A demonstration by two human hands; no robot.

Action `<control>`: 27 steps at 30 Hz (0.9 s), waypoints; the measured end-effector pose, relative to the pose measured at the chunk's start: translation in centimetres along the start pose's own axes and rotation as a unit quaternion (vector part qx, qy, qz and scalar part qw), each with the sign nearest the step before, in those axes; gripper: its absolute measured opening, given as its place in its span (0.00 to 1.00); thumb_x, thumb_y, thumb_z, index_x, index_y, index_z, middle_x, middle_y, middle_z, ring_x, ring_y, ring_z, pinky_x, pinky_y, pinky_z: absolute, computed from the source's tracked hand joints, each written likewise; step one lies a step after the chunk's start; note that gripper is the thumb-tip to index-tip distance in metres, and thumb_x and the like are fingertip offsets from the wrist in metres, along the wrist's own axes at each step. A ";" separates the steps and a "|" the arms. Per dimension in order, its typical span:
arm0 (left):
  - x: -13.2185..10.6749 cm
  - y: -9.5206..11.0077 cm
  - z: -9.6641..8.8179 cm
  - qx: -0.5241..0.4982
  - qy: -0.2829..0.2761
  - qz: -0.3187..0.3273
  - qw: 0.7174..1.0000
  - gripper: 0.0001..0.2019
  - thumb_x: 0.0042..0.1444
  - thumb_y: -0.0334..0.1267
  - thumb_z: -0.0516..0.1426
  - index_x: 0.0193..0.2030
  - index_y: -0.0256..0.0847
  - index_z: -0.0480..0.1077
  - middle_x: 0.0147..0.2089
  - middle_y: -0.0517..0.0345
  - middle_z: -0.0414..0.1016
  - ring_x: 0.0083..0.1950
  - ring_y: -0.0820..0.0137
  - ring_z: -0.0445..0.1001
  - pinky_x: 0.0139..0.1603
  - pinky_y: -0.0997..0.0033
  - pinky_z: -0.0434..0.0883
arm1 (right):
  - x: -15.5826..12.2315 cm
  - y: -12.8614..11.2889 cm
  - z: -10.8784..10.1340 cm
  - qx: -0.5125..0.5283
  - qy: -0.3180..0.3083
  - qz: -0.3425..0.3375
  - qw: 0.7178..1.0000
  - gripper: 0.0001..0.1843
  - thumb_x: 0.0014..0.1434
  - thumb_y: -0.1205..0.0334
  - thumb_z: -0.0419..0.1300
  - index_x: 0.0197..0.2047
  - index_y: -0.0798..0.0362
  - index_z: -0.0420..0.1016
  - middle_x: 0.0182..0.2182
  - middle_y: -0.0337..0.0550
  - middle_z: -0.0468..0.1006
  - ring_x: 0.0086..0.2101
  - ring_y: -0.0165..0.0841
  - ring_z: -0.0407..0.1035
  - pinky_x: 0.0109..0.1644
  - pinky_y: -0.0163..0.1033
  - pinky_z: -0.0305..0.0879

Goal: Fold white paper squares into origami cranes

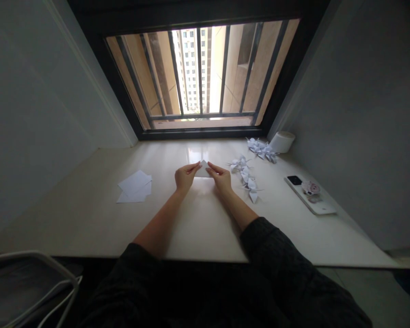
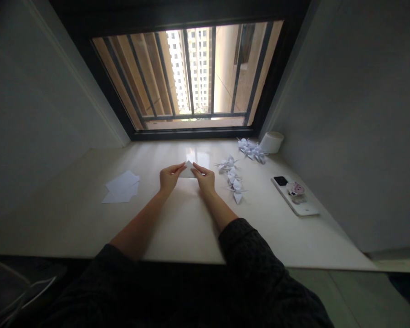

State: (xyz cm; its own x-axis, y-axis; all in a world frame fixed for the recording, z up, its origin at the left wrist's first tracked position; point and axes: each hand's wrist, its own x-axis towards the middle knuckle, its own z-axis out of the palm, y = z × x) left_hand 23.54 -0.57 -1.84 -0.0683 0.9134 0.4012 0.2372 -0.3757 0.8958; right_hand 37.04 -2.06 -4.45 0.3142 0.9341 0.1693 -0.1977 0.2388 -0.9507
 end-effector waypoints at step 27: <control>0.7 -0.6 0.4 -0.136 -0.002 -0.113 0.984 0.16 0.42 0.49 0.63 0.30 0.37 0.77 0.31 0.56 0.77 0.31 0.71 0.70 0.35 0.72 0.65 | -0.2 -1.2 0.5 -0.019 0.011 0.088 0.996 0.32 0.38 0.48 0.68 0.45 0.56 0.75 0.25 0.42 0.77 0.25 0.30 0.69 0.26 0.33 0.64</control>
State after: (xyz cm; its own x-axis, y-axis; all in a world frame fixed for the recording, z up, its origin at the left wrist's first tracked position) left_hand 23.70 0.37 -2.11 -0.0847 0.9789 0.1860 -0.0521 -0.1908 0.9802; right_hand 36.78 -2.41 -3.26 0.2978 0.9546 -0.0053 -0.2165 0.0621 -0.9743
